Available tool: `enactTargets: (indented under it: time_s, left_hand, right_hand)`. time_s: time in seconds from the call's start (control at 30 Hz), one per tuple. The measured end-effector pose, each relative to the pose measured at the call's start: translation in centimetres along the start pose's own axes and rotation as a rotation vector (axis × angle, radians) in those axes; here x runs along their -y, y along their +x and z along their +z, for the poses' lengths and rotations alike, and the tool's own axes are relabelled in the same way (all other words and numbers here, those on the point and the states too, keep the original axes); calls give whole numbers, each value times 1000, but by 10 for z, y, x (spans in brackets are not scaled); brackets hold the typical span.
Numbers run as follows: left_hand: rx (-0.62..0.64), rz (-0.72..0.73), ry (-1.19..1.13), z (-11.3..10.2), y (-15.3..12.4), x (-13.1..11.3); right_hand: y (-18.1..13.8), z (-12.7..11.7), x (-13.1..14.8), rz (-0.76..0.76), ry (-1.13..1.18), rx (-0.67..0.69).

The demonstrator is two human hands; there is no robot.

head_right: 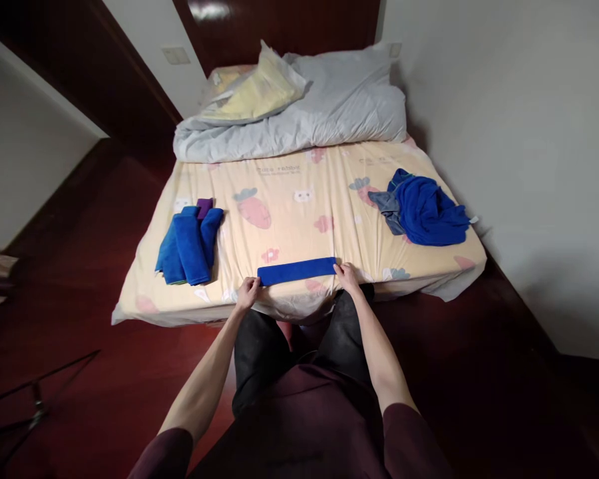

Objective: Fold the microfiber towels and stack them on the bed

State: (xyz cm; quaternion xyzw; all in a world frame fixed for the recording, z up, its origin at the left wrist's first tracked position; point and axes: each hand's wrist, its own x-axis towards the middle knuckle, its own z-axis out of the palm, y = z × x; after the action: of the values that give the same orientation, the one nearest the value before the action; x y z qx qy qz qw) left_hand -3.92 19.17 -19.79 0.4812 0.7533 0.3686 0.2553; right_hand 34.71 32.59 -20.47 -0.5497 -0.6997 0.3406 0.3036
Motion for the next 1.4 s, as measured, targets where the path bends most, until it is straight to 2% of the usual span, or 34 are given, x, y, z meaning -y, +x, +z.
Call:
enactTargets:
  time_s: [0.67,0.93,1.17,1.33,1.4]
  left_hand:
    - [15,-3,-42,-5,-3,-2]
    - [-19,-15,41,-4,-3,-12]
    - [-113,-115,169,6,-10,-24]
    - [-123,-204,186,5,-10,-27]
    - [-126,-230,175,3,-9,-28]
  right_hand:
    - [2,-7,14,44,-97,-11]
    - [5,-7,14,113,-98,-37]
    - [12,-8,25,239,-240,-4]
    - [17,-10,24,334,-237,-19]
    - [18,-11,23,321,-276,-22]
